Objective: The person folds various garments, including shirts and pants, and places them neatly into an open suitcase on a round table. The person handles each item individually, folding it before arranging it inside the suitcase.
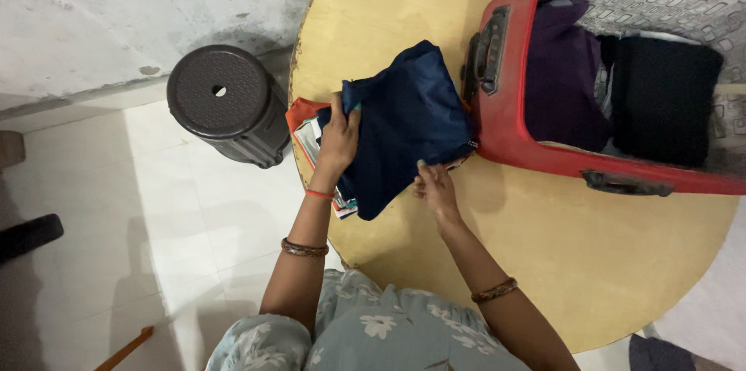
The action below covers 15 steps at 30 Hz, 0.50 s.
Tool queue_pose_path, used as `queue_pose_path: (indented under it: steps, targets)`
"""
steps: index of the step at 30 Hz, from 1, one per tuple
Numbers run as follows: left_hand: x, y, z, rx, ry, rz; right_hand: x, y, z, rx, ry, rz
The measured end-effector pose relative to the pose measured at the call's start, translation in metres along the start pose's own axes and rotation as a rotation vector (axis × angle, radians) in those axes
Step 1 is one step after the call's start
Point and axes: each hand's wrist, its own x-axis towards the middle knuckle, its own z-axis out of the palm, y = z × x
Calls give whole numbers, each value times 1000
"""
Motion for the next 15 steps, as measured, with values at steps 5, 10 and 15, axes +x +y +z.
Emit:
queue_pose_path:
  steps: [5,10,15]
  targets:
    - [14,-6,3,-499,-7,9,-22,-21,5,-79,-169,467]
    - [2,22,-19,-749,-160,-360,-38,-39,20,488,-617,423]
    - [-1,23,-31,-755,-145,-395,-34,-52,29,826,-456,235]
